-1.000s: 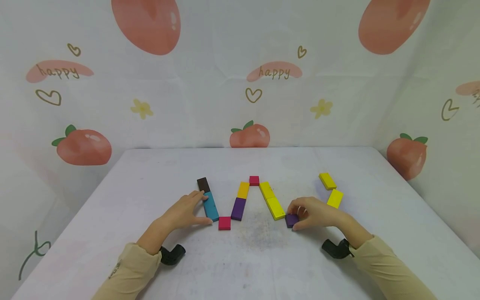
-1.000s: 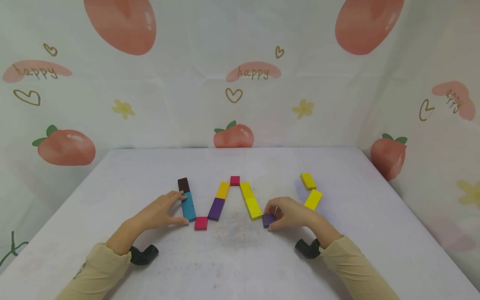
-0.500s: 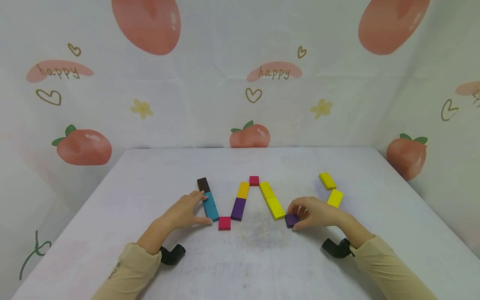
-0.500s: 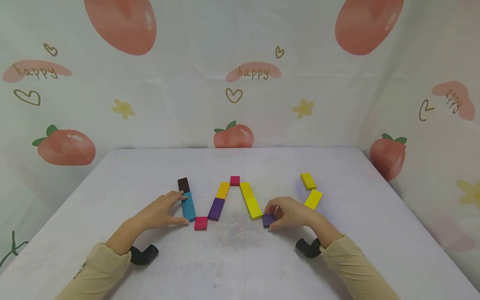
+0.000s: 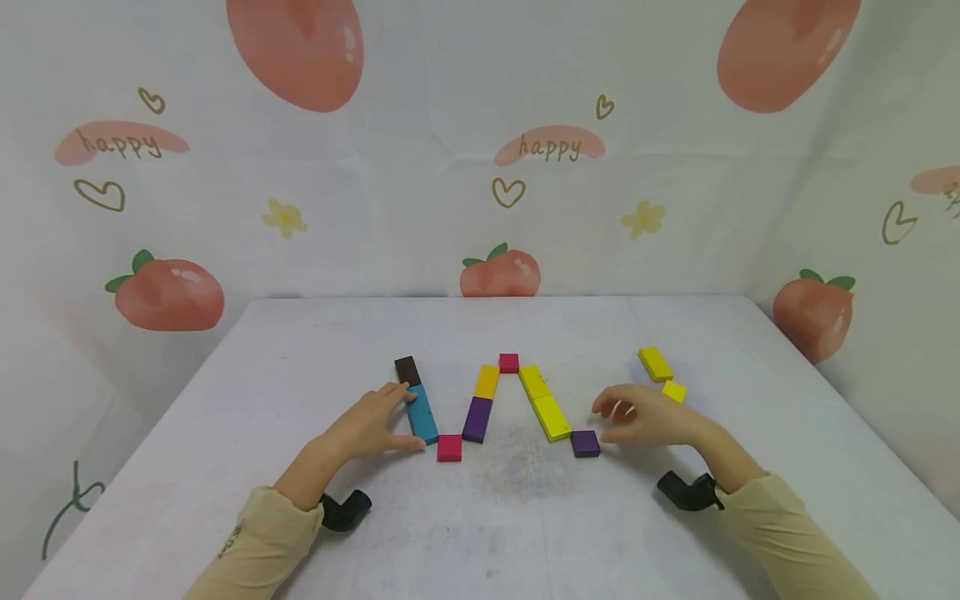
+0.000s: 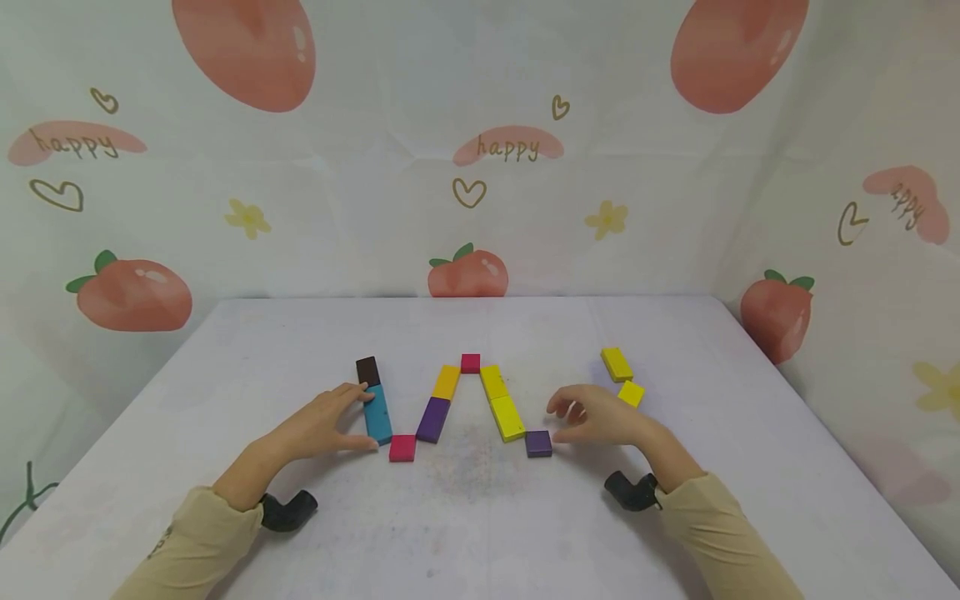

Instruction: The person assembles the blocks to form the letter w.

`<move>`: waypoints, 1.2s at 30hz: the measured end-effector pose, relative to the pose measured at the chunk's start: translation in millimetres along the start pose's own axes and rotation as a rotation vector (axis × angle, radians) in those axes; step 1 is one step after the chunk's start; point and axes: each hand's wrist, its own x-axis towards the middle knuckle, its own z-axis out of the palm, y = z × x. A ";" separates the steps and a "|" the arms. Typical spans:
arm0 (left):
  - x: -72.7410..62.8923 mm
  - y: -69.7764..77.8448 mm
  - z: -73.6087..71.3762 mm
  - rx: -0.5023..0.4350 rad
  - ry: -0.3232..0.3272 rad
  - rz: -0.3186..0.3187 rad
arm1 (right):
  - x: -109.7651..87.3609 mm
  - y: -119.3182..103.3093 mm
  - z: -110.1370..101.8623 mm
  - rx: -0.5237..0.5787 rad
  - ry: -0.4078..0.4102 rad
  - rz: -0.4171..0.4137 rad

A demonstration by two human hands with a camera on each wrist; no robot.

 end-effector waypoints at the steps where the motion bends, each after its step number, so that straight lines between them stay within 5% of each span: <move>1: 0.1 0.0 0.1 -0.003 0.000 -0.001 | -1.0 1.5 -1.0 -0.009 0.019 0.002; 6: 0.0 0.2 0.8 0.002 0.001 0.001 | -6.3 10.0 -8.6 -0.058 0.132 0.018; 14: 0.1 -0.4 1.1 0.001 0.003 0.001 | -16.9 23.5 -24.7 -0.081 0.242 0.154; 23: 0.3 -0.9 0.8 0.015 0.003 -0.002 | -23.1 32.1 -32.1 -0.067 0.226 0.370; 36: 1.1 -2.2 1.5 0.021 0.001 -0.003 | -31.1 41.6 -28.0 -0.092 0.181 0.284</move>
